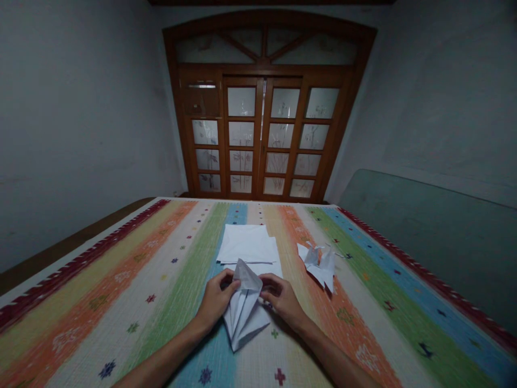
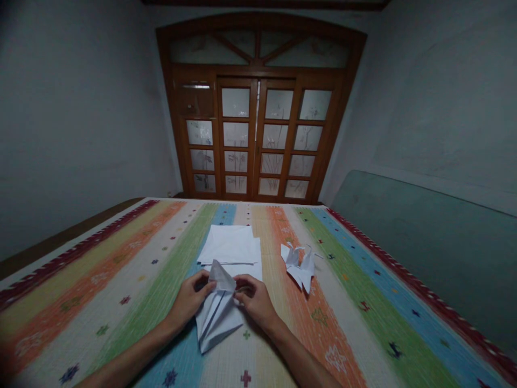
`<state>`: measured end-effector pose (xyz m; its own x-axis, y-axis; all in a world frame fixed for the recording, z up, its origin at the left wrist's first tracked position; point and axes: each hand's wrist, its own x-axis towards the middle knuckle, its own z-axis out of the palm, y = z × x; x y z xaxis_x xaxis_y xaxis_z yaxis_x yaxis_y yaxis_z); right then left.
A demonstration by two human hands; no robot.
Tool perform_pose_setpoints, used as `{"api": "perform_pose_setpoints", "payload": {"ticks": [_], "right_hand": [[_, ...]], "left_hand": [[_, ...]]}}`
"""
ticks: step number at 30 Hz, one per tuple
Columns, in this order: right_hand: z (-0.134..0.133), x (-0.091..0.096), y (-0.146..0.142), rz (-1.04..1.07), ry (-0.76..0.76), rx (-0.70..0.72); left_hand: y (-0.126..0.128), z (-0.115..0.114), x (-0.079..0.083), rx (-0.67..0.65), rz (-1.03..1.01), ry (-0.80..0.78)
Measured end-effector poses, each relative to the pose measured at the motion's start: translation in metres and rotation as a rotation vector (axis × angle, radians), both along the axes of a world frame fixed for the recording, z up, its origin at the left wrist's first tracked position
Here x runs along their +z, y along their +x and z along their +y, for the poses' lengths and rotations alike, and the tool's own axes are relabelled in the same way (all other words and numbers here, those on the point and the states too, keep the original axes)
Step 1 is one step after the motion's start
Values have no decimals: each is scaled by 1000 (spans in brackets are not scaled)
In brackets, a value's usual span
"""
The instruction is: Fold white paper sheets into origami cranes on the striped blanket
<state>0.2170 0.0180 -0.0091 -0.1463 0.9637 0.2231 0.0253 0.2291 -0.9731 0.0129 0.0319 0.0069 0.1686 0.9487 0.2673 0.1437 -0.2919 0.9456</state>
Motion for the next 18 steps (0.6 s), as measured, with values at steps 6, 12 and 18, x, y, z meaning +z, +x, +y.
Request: {"api": "perform_pose_setpoints", "payload": {"ticks": [6, 12, 18], "right_hand": [[-1, 2, 3, -57, 17, 111], [-1, 1, 5, -40, 6, 146], [1, -3, 2, -113, 39, 84]], "left_hand": [[2, -4, 4, -2, -10, -27], [2, -2, 1, 19, -12, -27], [3, -5, -3, 29, 6, 9]]}}
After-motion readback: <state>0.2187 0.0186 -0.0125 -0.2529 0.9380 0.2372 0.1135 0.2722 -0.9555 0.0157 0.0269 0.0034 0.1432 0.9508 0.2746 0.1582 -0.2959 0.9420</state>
